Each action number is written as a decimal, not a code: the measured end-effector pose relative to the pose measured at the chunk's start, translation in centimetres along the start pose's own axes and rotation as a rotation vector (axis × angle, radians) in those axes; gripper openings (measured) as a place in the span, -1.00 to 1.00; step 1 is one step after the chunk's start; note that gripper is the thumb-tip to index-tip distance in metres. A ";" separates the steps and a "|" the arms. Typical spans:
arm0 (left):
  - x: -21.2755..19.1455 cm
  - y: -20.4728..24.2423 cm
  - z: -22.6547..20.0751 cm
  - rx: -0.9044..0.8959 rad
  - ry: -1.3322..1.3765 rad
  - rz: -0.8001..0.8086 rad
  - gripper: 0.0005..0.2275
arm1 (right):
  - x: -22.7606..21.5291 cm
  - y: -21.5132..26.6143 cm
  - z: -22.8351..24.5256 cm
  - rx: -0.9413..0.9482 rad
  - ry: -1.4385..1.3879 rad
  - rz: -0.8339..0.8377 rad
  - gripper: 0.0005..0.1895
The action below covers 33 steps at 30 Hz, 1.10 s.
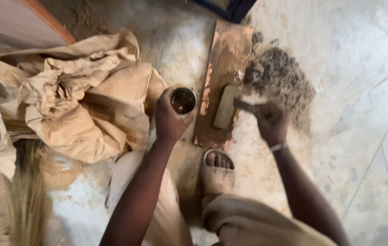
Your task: The person applies a brown paste to a wooden board by hand and with a spatula, then uses a piece of sandpaper to rub the surface.
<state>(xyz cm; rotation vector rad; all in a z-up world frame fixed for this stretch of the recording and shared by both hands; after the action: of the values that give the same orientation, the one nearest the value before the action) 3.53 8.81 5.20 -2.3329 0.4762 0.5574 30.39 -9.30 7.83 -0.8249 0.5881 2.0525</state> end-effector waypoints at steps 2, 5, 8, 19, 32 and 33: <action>-2.1 -0.5 -2.5 0.117 -0.069 -0.067 -0.31 | -0.3 0.7 -4.0 0.102 0.024 0.011 -0.92; -3.3 -2.6 -4.9 0.259 -0.106 -0.007 -0.59 | 0.9 1.0 -5.6 0.117 -0.638 0.280 -0.93; 2.5 -2.9 -2.3 0.138 -0.129 0.522 -0.80 | 0.5 3.4 -7.1 0.184 -0.672 0.325 -0.91; 13.3 0.7 4.6 0.144 -0.419 1.448 -0.82 | 3.0 5.2 -5.2 0.229 -0.837 0.509 -0.91; 11.3 1.4 2.3 0.087 -0.381 1.133 -0.84 | 2.6 6.6 -4.0 0.182 -0.991 0.612 -0.93; 12.1 1.9 1.9 0.223 -0.485 1.199 -0.82 | 2.7 6.9 -3.6 0.191 -1.096 0.688 -0.94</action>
<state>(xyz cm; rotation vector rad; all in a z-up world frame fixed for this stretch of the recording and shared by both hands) 12.32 6.57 -3.29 -1.4035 1.5785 1.4524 24.78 -14.05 4.19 0.7408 0.4225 2.5701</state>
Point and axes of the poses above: each hand's wrist, its own y-axis away from the middle knuckle, its own x-axis out of the palm, z = x × y, the point moved 10 cm from there along -y, towards the middle knuckle, and after that the axes turned 15 degrees about x, right-handed, at the moved point
